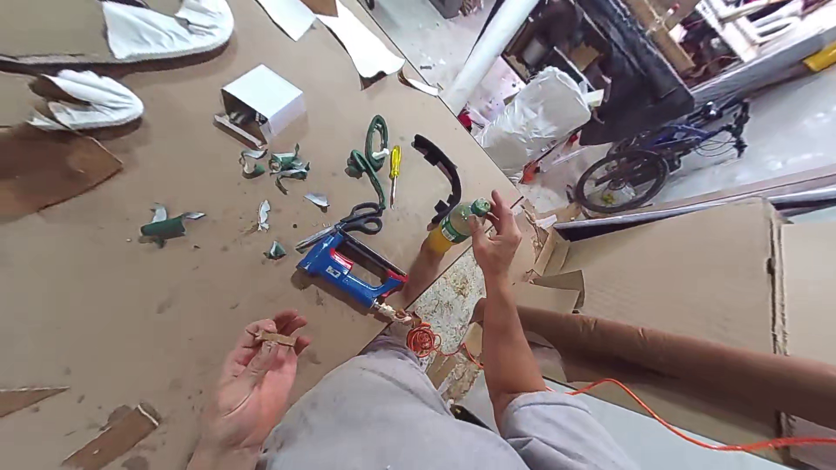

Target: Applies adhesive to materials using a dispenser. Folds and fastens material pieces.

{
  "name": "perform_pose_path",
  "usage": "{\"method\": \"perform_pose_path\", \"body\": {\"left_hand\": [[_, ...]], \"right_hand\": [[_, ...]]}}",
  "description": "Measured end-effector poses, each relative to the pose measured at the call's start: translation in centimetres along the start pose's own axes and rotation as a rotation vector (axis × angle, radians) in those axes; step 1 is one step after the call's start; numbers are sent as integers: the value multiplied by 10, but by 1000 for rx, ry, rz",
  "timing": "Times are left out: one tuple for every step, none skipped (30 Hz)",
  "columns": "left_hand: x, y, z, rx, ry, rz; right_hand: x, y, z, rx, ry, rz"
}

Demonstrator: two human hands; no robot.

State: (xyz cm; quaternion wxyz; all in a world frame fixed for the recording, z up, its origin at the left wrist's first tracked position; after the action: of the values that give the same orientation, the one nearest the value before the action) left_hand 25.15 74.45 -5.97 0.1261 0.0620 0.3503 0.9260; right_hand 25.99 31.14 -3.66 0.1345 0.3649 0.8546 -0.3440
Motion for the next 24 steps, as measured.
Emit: {"method": "perform_pose_path", "body": {"left_hand": [[0,-3,-1,-4,-1,31],[1,-6,-1,-9,0,59],[2,-9,-1,-11,2,78],[4,-13,-2,-9,4,92],[6,-16,-2,-9,3,106],[7,-18,-1,-16,0,126],[8,-19,-1,-23,-2,145],[9,-21,0,-29,-4,158],[8,-23,0,-38,-5,165],[6,-23,0,-52,-5,169],[5,-24,-1,-63,-4,169],[3,-23,-1,-81,-5,162],[1,-21,-1,-104,-5,145],[-3,-18,-1,-124,-1,125],[-7,-14,-3,-143,1,105],[-11,-11,-5,-161,-2,87],[-14,-8,-8,-174,-11,73],[-17,-6,-10,-183,-22,63],[-20,-3,-12,-195,-35,56],[-23,-2,-13,-205,-45,45],[-26,-1,-15,-208,-52,36],[-27,-1,-16,-207,-58,36],[-28,-1,-17,-204,-63,48],[-29,-1,-18,-204,-67,65]], "right_hand": [[-1,4,1,-27,-7,-11],[-1,6,1,-50,-2,-30],[0,8,2,-65,15,-61],[1,11,3,-72,43,-96],[4,15,6,-66,84,-121],[7,18,12,-62,119,-135],[10,21,18,-51,155,-135],[14,23,23,-45,193,-126],[16,25,28,-41,221,-117],[18,26,31,-40,242,-101],[19,28,33,-39,251,-81],[21,29,34,-32,248,-59],[23,30,34,-25,237,-39],[24,31,34,-21,221,-20],[24,32,35,-20,205,-2],[25,33,36,-18,188,17],[25,34,36,-17,172,33],[25,34,36,-22,164,47],[26,35,36,-29,159,57],[25,35,36,-30,152,67],[25,36,36,-22,142,79],[26,36,36,-9,129,94],[26,37,36,10,117,107],[27,37,36,30,114,119]]}}
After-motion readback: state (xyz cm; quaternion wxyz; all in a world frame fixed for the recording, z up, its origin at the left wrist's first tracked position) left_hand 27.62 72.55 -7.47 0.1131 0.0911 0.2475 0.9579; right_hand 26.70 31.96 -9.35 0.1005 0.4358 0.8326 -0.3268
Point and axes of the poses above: each hand's wrist, its own x-axis away from the middle knuckle, its own y-axis out of the palm, z = x × y, the point moved 2 cm from there along -x, towards the middle knuckle, and after that the axes turned 9 degrees about y, right-handed, at the moved point
